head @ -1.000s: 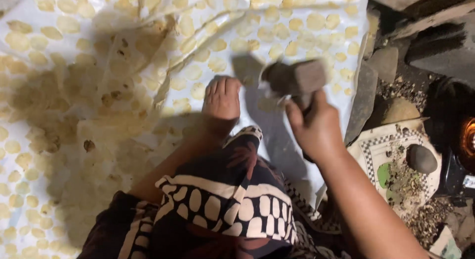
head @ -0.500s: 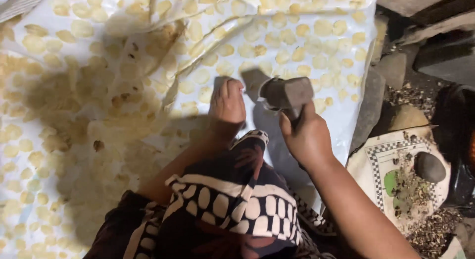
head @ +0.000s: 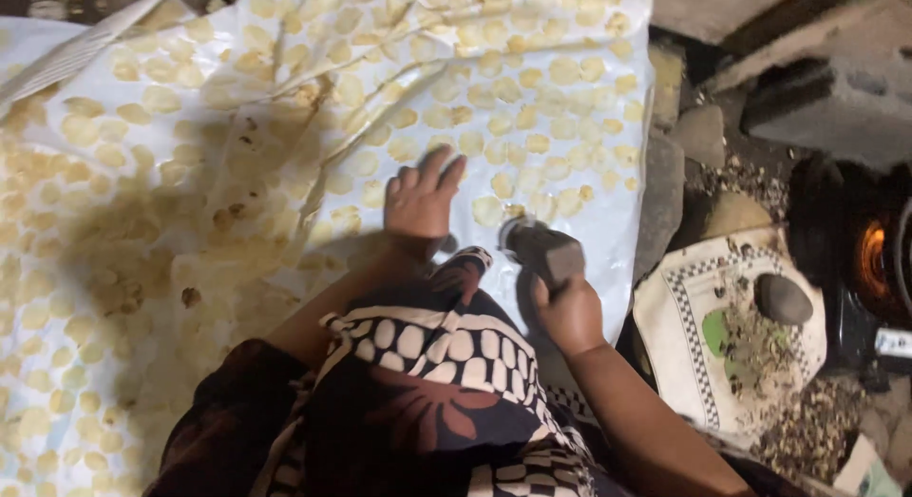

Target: Grind nuts with a stone and flatten them onto a sheet using a wooden mallet

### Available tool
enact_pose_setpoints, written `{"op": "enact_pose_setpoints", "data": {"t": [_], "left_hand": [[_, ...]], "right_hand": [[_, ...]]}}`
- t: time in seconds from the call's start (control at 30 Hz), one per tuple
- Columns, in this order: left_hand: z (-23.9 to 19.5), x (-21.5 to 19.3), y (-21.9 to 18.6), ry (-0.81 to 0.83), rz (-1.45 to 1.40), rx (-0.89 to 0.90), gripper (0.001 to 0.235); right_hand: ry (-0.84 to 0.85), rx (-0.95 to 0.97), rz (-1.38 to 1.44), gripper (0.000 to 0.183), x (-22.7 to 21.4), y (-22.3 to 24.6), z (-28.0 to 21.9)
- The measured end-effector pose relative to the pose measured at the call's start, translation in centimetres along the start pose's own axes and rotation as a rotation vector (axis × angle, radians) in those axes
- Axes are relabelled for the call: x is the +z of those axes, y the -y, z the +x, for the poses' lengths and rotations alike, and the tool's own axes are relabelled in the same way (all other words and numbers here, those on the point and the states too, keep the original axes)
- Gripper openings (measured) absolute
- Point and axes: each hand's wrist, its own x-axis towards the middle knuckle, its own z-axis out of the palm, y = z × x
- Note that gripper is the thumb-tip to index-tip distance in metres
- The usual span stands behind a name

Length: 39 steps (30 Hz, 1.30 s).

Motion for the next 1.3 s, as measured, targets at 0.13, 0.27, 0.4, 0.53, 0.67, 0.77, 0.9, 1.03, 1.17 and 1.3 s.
{"op": "enact_pose_setpoints", "data": {"t": [0.13,0.27,0.4,0.53,0.67,0.77,0.9,1.03,1.17,1.3], "left_hand": [[-0.7,6.9,1.7,-0.194,-0.007,0.118,0.024],[-1.3,0.6,1.1,0.124,-0.193,0.024,0.024],[-4.8,-7.1,7.3,0.112,-0.278,-0.351,0.011],[-13.0,-9.5,18.4,-0.352,-0.535,-0.481,0.021],[-13.7,-12.0,23.5,-0.356,-0.13,-0.599,0.023],[-14.8,-14.8,25.3,-0.303,0.341,-0.621,0.06],[-4.5,-12.4,15.9,-0.22,0.082,-0.195,0.059],[2.0,-7.3,8.2,0.047,0.015,0.065,0.069],[4.0,-3.4,6.3,0.391,0.076,0.153,0.092],[4.4,-2.0,5.5,0.203,0.042,0.227,0.09]], "right_hand": [[0.029,0.062,0.163,0.052,1.6,-4.1,1.8],[0.041,0.278,0.282,0.069,-4.5,2.5,0.2],[0.037,0.202,0.229,0.06,-1.6,-0.8,1.0],[-0.055,0.074,0.195,0.043,1.4,-3.3,2.5],[-0.211,0.031,0.158,0.034,3.6,-6.4,3.0],[-0.23,0.002,0.116,0.038,4.9,-5.9,1.8],[-0.253,0.06,0.04,0.047,3.4,-3.2,0.5],[-0.17,0.181,0.173,0.045,-1.2,2.0,-0.2],[-0.077,0.248,0.456,0.049,-5.5,3.6,1.7],[-0.089,0.278,0.399,0.042,-10.7,2.9,5.7]]}}
